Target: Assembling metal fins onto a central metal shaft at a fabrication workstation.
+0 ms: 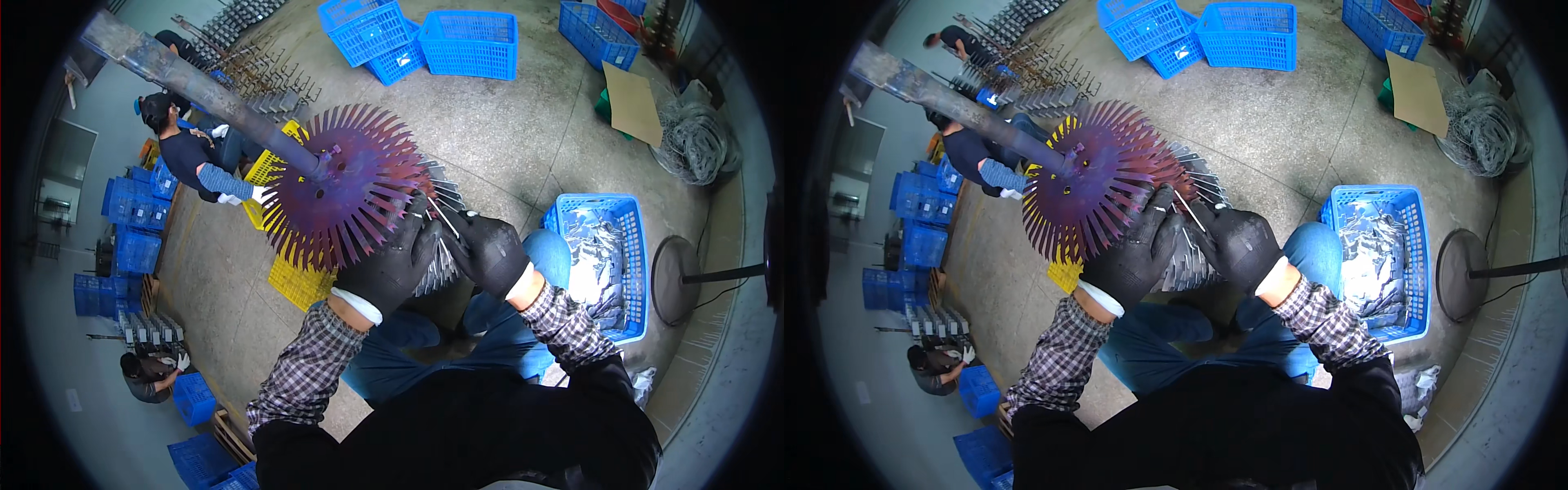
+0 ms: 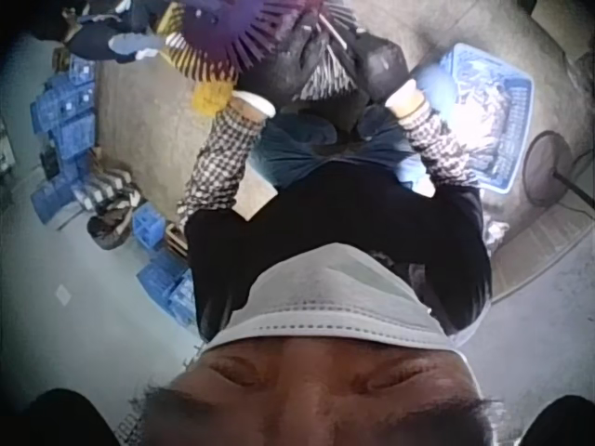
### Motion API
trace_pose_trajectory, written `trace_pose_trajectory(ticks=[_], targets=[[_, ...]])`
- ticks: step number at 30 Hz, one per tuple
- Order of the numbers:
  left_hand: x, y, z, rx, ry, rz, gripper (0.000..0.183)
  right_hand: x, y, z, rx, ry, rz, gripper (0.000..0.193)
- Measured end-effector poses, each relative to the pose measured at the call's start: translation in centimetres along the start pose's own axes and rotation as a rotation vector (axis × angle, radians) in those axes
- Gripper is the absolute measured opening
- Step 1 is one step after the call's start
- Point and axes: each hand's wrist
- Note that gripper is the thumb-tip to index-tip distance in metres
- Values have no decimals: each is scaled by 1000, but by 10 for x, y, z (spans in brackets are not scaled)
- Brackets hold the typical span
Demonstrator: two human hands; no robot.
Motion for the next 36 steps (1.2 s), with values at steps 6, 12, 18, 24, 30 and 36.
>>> trace_pose_trajectory(ticks=[6,12,18,24,30,36], targets=[[-13,13,4,-107,-111,-133,56,-23,25,14,-38,-36,-130,43],[-42,8,36,-207,-262,107,53,-75,190,113,829,155,-236,37],[-17,-13,62,-223,-220,-158,52,44,332,380,1112,-476,302,61],[4,-13,66,-228,-88,-236,50,141,246,437,930,-884,397,59],[9,-30,56,-131,14,-355,43,153,234,406,882,-893,594,35],[4,-29,59,-13,-34,-459,42,122,250,388,835,-963,416,22]])
Point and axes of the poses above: each hand's wrist, its own z-axis away from the middle knuckle, its own x-axis out of the palm, y = z × x, and after that the axes turned 13 degrees about z, right-handed
